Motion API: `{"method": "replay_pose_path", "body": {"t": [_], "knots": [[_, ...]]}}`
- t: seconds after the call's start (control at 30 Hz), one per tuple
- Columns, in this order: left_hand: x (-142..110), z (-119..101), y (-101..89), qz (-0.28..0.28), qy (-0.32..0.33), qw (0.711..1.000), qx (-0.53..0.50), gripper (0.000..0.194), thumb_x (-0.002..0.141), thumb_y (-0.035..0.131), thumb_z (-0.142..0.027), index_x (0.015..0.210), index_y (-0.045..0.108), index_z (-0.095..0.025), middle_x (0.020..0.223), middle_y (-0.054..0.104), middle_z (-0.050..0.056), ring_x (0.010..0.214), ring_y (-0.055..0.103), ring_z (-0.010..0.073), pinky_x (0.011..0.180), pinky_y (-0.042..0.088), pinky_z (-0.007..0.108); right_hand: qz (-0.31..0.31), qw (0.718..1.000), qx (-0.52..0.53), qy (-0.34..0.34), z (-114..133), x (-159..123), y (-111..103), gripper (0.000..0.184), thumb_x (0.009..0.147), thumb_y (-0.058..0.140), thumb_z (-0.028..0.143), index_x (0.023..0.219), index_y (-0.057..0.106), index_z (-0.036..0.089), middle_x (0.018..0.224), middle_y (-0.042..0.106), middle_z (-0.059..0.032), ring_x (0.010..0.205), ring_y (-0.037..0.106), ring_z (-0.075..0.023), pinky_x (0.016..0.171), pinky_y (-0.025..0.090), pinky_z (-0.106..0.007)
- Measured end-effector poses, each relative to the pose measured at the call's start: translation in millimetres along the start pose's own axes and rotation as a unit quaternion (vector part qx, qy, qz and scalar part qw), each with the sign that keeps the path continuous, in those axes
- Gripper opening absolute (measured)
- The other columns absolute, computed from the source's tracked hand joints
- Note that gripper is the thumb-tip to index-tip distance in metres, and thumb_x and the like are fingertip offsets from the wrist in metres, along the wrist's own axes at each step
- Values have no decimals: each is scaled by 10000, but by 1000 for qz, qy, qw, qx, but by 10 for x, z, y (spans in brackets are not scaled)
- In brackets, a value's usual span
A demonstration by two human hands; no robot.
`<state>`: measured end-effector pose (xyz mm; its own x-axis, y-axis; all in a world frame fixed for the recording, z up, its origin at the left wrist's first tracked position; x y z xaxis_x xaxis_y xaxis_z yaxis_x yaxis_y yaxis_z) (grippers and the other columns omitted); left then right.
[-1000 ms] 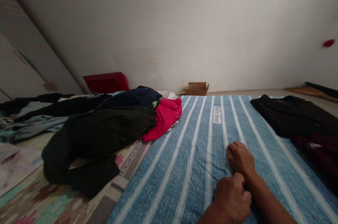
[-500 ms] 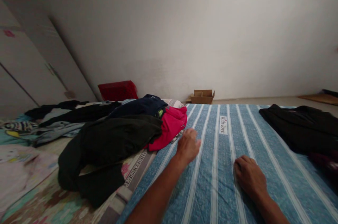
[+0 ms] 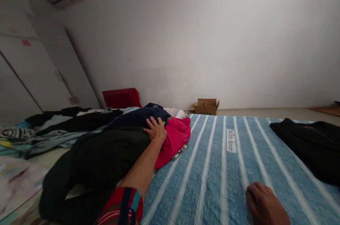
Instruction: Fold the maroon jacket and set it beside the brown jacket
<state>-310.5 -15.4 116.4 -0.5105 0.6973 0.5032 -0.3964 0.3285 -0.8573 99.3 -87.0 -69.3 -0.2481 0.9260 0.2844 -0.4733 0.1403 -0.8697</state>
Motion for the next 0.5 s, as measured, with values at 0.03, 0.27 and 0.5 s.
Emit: {"method": "replay_pose_path", "body": {"t": [0.03, 0.27, 0.5], "knots": [[20, 34, -1, -10, -6, 1000, -5, 678, 739, 590, -318, 1348, 346, -147, 1462, 211, 235, 1328, 165, 413, 903, 327, 613, -3, 1000, 4, -4, -11, 7, 13, 279, 853, 396, 251, 690, 621, 235, 791, 598, -38, 777, 551, -177, 733, 388, -300], [275, 433, -33, -4, -72, 987, -145, 303, 774, 439, -161, 1045, 559, -99, 1094, 577, 220, 1062, 519, 334, 807, 440, 484, -24, 998, 23, -48, -96, 42, 104, 215, 824, 454, 240, 704, 633, 253, 784, 618, -17, 745, 572, -154, 707, 418, -251], [345, 1449, 61, -28, -278, 913, -297, 275, 744, 487, -151, 968, 611, -50, 985, 642, 224, 954, 602, 335, 714, 473, 379, -22, 998, 26, -57, -124, 39, 145, 214, 837, 452, 245, 721, 631, 253, 797, 620, -18, 759, 565, -157, 730, 412, -260]]}}
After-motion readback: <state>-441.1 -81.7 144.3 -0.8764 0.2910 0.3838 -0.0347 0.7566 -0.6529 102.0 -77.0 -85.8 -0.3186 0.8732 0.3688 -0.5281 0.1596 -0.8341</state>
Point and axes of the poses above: each hand's wrist, its own x-axis towards the middle knuckle, its own y-axis out of the palm, z = x × y, the point moved 9 cm from there along x, towards the middle knuckle
